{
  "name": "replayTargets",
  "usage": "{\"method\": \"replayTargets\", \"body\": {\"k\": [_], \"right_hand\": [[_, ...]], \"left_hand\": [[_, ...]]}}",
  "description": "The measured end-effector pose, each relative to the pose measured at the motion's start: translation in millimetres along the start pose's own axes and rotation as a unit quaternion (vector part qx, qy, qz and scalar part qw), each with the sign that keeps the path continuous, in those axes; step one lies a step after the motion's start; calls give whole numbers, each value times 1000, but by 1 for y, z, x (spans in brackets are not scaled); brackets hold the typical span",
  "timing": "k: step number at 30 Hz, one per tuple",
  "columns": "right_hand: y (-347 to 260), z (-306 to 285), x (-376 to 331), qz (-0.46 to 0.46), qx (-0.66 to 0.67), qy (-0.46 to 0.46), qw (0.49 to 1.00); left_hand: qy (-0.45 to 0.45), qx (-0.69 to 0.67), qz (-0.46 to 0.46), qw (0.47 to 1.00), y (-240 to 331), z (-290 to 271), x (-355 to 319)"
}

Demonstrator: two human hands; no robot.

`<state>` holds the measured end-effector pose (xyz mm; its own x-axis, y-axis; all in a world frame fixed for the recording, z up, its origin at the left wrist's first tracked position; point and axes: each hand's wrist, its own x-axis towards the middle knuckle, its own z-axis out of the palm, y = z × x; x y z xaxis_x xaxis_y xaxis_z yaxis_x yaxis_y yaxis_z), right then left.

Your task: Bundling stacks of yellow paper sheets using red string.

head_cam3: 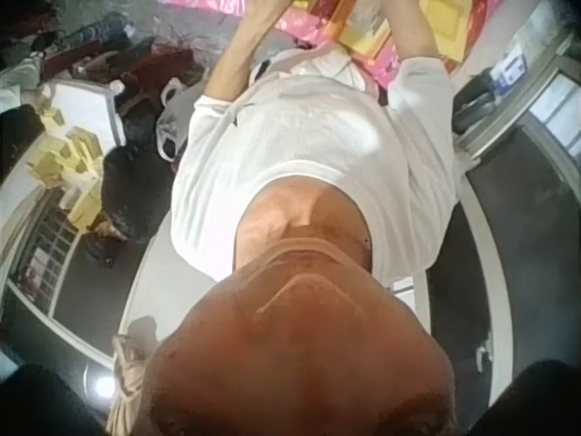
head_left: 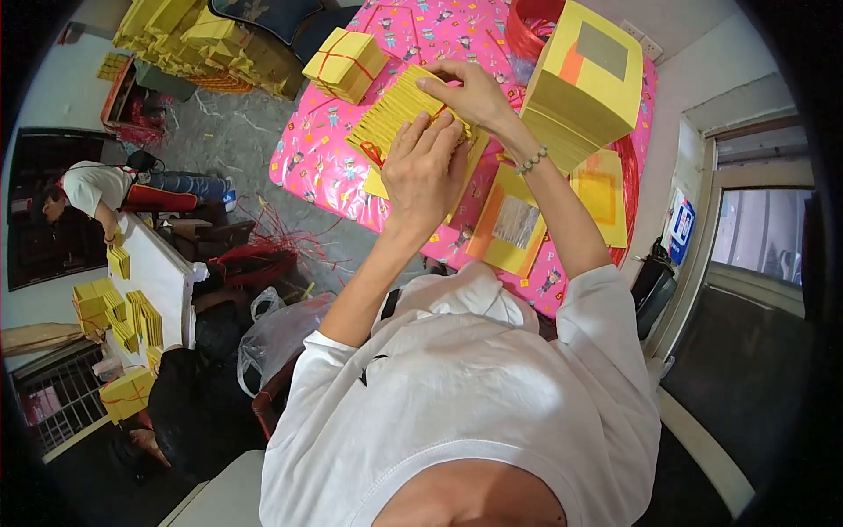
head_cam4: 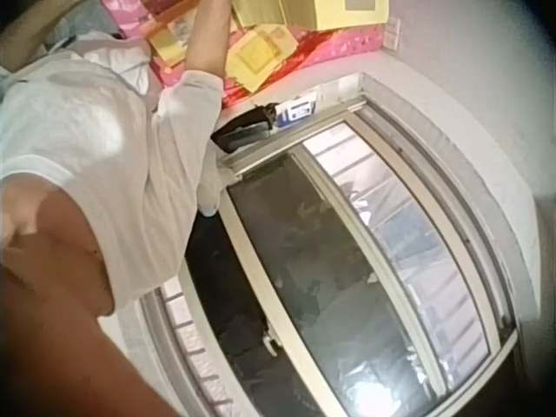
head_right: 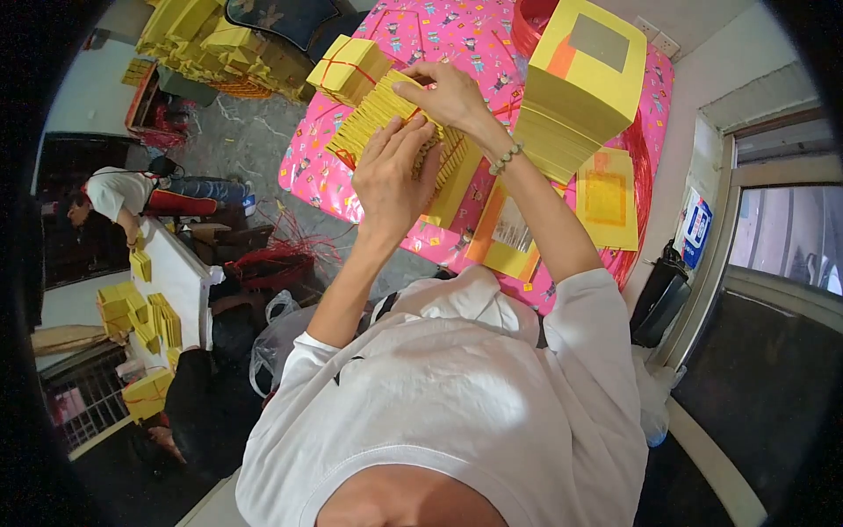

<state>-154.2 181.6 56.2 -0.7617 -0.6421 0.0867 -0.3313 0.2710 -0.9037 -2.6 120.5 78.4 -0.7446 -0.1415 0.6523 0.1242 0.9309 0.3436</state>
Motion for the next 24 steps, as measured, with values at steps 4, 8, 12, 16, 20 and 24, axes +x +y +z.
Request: {"method": "replayTargets", "body": {"k": [4, 8, 12, 16, 20, 24], "right_hand": [[8, 0, -5, 5, 11, 13, 1000], [10, -3, -10, -14, 30, -4, 999], [5, -6, -10, -3, 9, -1, 1000], [-6, -7, -11, 1, -45, 18, 999], [-8, -11, -6, 2, -46, -10, 999], [-7, -14, -7, -16, -58, -8, 998]], "left_hand": [[0, -16, 2, 1000, -2, -1, 1], [-12, -11, 0, 1000, -1, -4, 2], [-14, 5, 18, 1000, 1, -3, 2], [-10, 14, 17, 1000, 3, 0, 2], [-8, 15, 18, 1000, 1, 2, 2], [-14, -1, 11, 1000, 0, 0, 2]]}}
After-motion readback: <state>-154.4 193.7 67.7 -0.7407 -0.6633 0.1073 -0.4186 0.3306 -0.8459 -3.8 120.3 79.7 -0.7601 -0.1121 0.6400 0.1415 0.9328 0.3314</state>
